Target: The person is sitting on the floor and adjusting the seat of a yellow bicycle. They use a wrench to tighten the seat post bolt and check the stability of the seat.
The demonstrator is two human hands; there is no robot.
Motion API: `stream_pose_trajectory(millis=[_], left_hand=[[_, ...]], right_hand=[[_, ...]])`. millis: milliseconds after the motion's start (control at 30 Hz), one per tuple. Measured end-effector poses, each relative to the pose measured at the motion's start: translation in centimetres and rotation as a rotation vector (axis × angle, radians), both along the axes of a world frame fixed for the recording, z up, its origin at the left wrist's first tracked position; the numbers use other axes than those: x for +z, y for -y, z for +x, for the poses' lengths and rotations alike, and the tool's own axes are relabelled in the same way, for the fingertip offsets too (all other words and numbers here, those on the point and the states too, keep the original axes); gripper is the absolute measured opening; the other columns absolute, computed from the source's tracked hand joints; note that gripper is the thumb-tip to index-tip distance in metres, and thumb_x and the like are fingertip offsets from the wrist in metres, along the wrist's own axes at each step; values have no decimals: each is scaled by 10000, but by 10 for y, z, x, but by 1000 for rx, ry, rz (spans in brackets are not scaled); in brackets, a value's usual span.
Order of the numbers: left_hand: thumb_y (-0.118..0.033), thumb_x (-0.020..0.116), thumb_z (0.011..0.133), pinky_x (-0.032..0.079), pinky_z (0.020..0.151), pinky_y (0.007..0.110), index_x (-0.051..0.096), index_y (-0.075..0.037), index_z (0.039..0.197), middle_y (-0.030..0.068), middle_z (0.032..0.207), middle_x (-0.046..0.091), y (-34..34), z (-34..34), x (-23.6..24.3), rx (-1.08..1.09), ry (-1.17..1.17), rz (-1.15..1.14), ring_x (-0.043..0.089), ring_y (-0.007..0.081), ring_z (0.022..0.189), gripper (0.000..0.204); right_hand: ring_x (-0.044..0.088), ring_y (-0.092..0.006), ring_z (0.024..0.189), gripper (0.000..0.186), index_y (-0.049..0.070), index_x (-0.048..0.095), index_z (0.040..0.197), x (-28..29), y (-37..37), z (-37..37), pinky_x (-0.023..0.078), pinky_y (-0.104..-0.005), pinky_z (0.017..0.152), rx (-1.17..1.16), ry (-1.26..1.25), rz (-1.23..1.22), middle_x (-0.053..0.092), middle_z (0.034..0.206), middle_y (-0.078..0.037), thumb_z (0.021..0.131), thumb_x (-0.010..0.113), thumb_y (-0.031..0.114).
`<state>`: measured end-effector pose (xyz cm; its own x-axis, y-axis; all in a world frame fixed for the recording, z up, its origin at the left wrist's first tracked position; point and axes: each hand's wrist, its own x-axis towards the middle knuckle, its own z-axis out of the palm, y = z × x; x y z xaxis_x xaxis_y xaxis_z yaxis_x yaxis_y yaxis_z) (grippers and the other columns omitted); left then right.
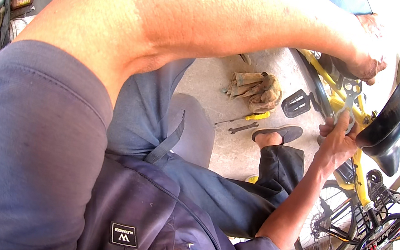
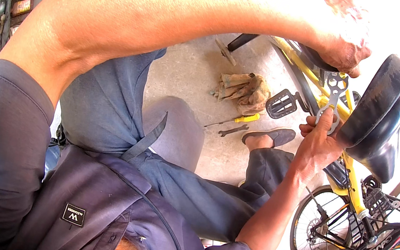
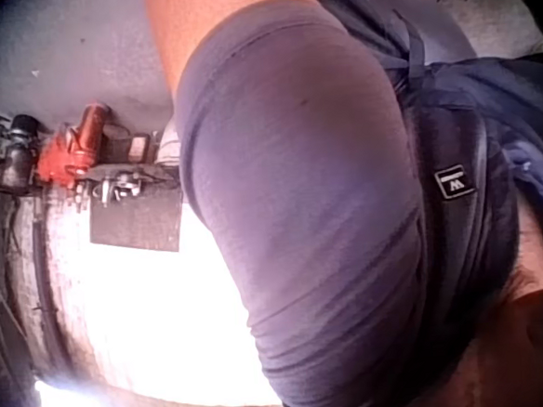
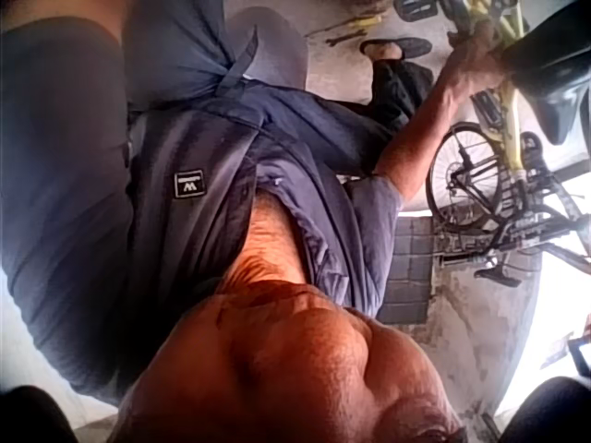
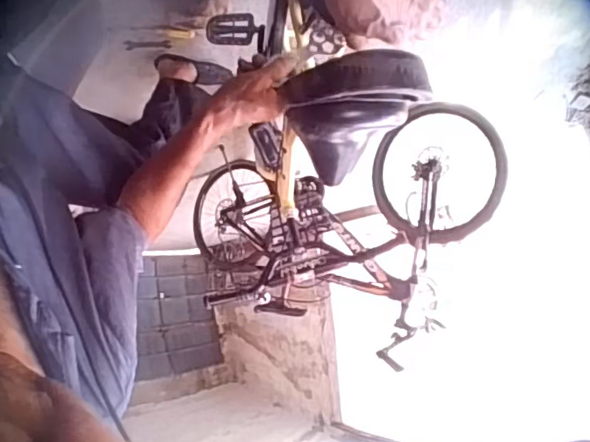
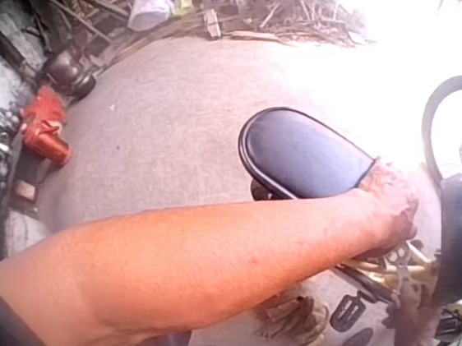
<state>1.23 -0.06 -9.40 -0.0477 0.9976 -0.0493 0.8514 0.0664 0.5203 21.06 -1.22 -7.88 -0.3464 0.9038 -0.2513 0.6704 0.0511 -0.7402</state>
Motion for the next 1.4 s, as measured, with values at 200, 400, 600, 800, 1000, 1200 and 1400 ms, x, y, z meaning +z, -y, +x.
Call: stream_pose_trajectory(millis=[200, 400, 600, 800, 1000, 1200, 1400], left_hand=[[-390, 525, 848, 344, 990, 450, 486, -27, 1259, 172, 1222, 555, 7, -1, 7, -2, 9, -32, 491, 298, 1168, 550], [-392, 524, 848, 338, 998, 452, 477, -25, 1273, 171, 1233, 553, 13, -3, 13, -6, 23, -54, 486, 298, 1180, 563], [-393, 524, 848, 336, 1001, 453, 472, -24, 1280, 168, 1238, 553, 15, -5, 16, -11, 30, -62, 485, 298, 1185, 570], [-393, 526, 846, 342, 996, 449, 478, -26, 1274, 161, 1232, 558, 8, -3, 8, -31, 17, -41, 493, 299, 1173, 565], [-393, 528, 844, 347, 991, 445, 484, -28, 1267, 155, 1225, 563, -10, 0, -8, -72, 4, 4, 501, 299, 1162, 560], [-386, 517, 845, 368, 968, 442, 481, -21, 1255, 168, 1189, 578, -74, 27, -70, 60, 78, 65, 527, 306, 1121, 550], [-381, 478, 857, 319, 1006, 454, 418, 3, 1310, 202, 1270, 512, -102, 39, -97, 124, 116, 101, 470, 314, 1189, 598]], right_hand=[[464, -79, 449, 299, -8, 592, 936, 4, -6, -2, 352, -211, 415, -51, 45, 15, 546, 589, -38, 879, 624, 284], [417, -69, 440, 265, -4, 610, 920, 11, -9, -5, 317, -213, 400, -123, 57, 84, 523, 580, -31, 872, 641, 255], [392, -56, 428, 199, 16, 603, 865, 8, -13, -5, 288, -206, 385, -80, 18, 100, 495, 556, -13, 889, 623, 213], [392, -47, 426, 203, 27, 589, 864, 5, -15, -3, 286, -204, 375, -61, 45, 92, 482, 560, 4, 894, 616, 226], [383, -51, 413, 195, 17, 579, 826, 3, -15, -1, 272, -204, 366, -92, 40, 131, 478, 548, -1, 896, 618, 194], [387, -57, 409, 188, 7, 587, 849, -6, -17, 3, 283, -205, 365, -137, 15, 145, 484, 552, -9, 894, 624, 185], [398, -66, 412, 215, -2, 592, 845, 0, -12, -3, 299, -209, 371, -123, 4, 195, 481, 544, -11, 889, 637, 204]])
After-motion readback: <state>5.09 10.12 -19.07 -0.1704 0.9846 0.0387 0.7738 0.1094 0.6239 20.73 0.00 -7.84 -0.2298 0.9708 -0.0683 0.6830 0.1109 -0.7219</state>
